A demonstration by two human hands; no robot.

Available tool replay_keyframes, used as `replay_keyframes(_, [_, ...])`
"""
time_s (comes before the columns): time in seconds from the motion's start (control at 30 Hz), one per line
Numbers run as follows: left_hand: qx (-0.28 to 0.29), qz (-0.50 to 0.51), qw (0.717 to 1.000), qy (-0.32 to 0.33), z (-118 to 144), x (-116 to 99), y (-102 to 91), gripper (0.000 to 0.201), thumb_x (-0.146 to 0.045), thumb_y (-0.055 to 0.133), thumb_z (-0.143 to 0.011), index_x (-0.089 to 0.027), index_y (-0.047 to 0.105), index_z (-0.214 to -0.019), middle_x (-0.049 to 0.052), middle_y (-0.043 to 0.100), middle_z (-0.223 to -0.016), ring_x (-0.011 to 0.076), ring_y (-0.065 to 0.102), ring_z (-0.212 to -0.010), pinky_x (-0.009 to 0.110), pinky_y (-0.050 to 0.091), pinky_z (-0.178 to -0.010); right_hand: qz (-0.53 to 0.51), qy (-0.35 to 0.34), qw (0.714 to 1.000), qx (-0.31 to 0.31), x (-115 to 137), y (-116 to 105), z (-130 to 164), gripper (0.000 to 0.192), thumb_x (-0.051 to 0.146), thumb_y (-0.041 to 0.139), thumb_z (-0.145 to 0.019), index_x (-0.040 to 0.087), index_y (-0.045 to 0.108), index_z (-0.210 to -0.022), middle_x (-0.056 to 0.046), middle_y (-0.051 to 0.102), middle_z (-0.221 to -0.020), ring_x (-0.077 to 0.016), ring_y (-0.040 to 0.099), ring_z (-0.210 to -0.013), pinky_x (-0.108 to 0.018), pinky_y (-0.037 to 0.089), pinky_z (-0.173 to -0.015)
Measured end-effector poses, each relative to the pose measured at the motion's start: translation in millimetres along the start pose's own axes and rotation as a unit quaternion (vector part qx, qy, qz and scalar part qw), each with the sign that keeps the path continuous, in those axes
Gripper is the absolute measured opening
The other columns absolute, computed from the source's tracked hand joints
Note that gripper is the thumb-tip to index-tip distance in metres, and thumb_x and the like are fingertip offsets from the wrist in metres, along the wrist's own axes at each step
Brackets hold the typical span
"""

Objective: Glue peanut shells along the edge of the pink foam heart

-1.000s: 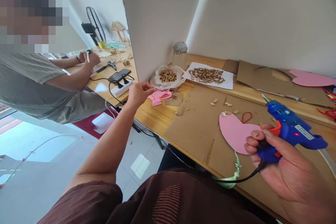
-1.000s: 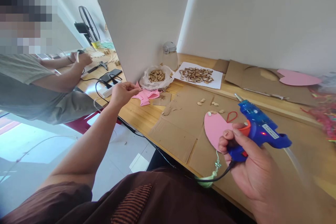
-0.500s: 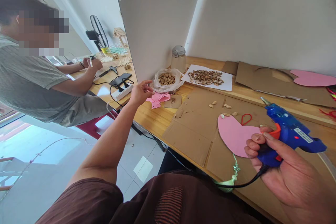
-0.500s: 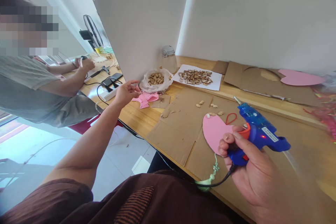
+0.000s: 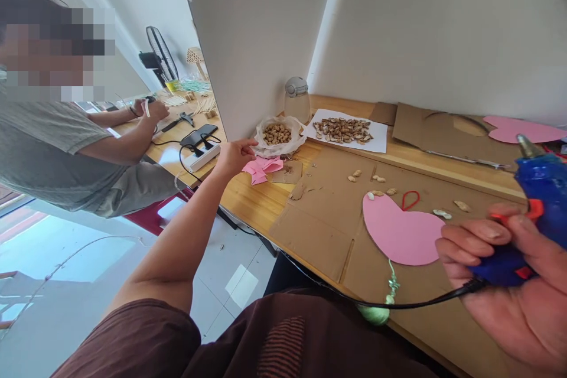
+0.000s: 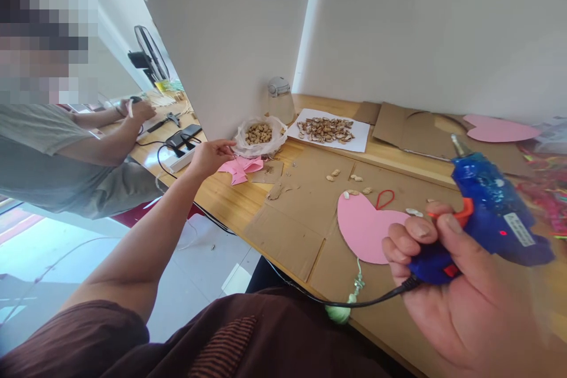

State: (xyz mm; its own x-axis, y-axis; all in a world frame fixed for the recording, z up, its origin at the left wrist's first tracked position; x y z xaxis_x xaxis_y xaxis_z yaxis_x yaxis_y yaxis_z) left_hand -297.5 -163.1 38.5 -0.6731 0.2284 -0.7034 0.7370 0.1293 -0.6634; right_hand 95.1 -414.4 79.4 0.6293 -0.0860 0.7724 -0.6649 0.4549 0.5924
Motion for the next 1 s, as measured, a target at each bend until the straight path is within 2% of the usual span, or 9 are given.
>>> replay_keyframes(0.2, [-0.028,-0.028,0.999,-0.02,-1.1,1.8,2.3,0.035,-0.018,0.071,-0.071,-0.016,0.078,-0.106,-0.004,0.058,-0.059,0.0084,0.046,-0.052,0.023,0.035,-0.053,-0.011,0.013,1.0,-0.011,3.6,-5.7,-2.5,0.038,0.019,0.091,-0.058,0.022,0.062,-0.081,0.004,0.039,-0.067,-0.0086,0.039,-0.053,-0.017,0.041,-0.035])
replay_keyframes(0.3, [-0.031,-0.001,0.999,-0.017,-2.7,7.3,4.0,0.041,-0.013,0.067,-0.07,-0.016,0.077,-0.11,-0.005,0.054,-0.059,0.007,0.043,-0.049,0.021,0.035,-0.051,-0.002,0.029,0.999,-0.019,-0.2,-9.2,-5.6,0.038,0.019,0.091,-0.057,0.022,0.061,-0.08,0.004,0.039,-0.069,-0.0085,0.039,-0.052,-0.018,0.04,-0.035])
replay_keyframes(0.4, [-0.032,0.06,0.998,-0.005,-5.3,12.6,6.5,0.061,-0.012,0.073,-0.065,-0.017,0.069,-0.126,0.001,0.069,-0.089,0.0062,0.053,-0.054,0.02,0.042,-0.052,0.009,0.04,0.999,-0.031,-3.7,-6.8,-6.9,0.041,0.019,0.092,-0.054,0.023,0.059,-0.079,0.004,0.038,-0.068,-0.0087,0.039,-0.052,-0.018,0.038,-0.034])
replay_keyframes(0.5, [-0.025,0.101,0.995,-0.007,-6.2,13.3,6.2,0.079,-0.008,0.075,-0.063,-0.019,0.059,-0.14,0.012,0.067,-0.127,0.0082,0.063,-0.062,0.021,0.049,-0.056,0.024,0.049,0.998,-0.034,-7.3,-1.4,-7.0,0.044,0.02,0.093,-0.05,0.023,0.057,-0.077,0.003,0.038,-0.068,-0.0097,0.039,-0.051,-0.02,0.038,-0.034])
replay_keyframes(0.63, [0.023,0.125,0.992,-0.01,-5.9,9.9,-0.1,0.076,-0.007,0.07,-0.071,-0.018,0.054,-0.144,0.016,0.061,-0.141,0.0165,0.073,-0.085,0.021,0.053,-0.065,0.048,0.049,0.997,-0.026,-13.0,0.7,-8.2,0.041,0.021,0.091,-0.051,0.024,0.058,-0.076,0.002,0.039,-0.068,-0.0116,0.042,-0.051,-0.022,0.038,-0.033])
replay_keyframes(0.73, [0.06,0.139,0.988,0.004,-8.0,10.3,-5.9,0.078,-0.002,0.065,-0.071,-0.019,0.052,-0.146,0.017,0.056,-0.147,0.0211,0.073,-0.103,0.02,0.054,-0.068,0.05,0.045,0.998,-0.012,-16.4,1.3,-9.8,0.039,0.02,0.091,-0.052,0.024,0.06,-0.075,0.002,0.041,-0.068,-0.0113,0.044,-0.051,-0.022,0.039,-0.035])
replay_keyframes(0.83, [0.04,0.136,0.99,0.004,-10.8,11.3,-11.4,0.066,-0.006,0.066,-0.074,-0.018,0.059,-0.139,0.015,0.069,-0.128,0.0193,0.073,-0.096,0.02,0.054,-0.065,0.049,0.047,0.998,0.001,-17.7,6.9,-10.2,0.04,0.019,0.093,-0.051,0.024,0.061,-0.074,0.003,0.042,-0.067,-0.0111,0.044,-0.05,-0.021,0.039,-0.035])
replay_keyframes(0.9, [-0.012,0.136,0.991,-0.002,-11.6,8.9,-15.7,0.053,-0.012,0.068,-0.076,-0.015,0.066,-0.129,0.011,0.075,-0.107,0.0156,0.072,-0.081,0.022,0.054,-0.064,0.048,0.051,0.998,0.001,-17.8,12.4,-9.5,0.043,0.018,0.093,-0.048,0.025,0.06,-0.074,0.004,0.043,-0.064,-0.0113,0.043,-0.049,-0.022,0.037,-0.034])
replay_keyframes(1.0, [-0.105,0.112,0.988,-0.012,-10.6,1.1,-23.4,0.031,-0.022,0.066,-0.082,-0.014,0.072,-0.111,0.006,0.073,-0.083,0.0107,0.062,-0.059,0.024,0.052,-0.058,0.058,0.068,0.996,0.001,-19.1,17.6,-8.1,0.045,0.019,0.094,-0.047,0.025,0.057,-0.072,0.004,0.044,-0.061,-0.0119,0.042,-0.048,-0.022,0.035,-0.034])
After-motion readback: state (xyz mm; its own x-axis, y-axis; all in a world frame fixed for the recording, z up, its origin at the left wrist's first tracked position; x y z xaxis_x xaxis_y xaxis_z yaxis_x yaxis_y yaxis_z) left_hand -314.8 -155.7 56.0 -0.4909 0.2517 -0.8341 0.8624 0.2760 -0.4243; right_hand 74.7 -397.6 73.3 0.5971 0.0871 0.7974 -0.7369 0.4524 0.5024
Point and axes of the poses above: each hand's wrist, its own z-axis away from the middle knuckle, its own y-axis out of the palm, x = y × z, the point moved 2 cm from there along -z, towards the middle knuckle
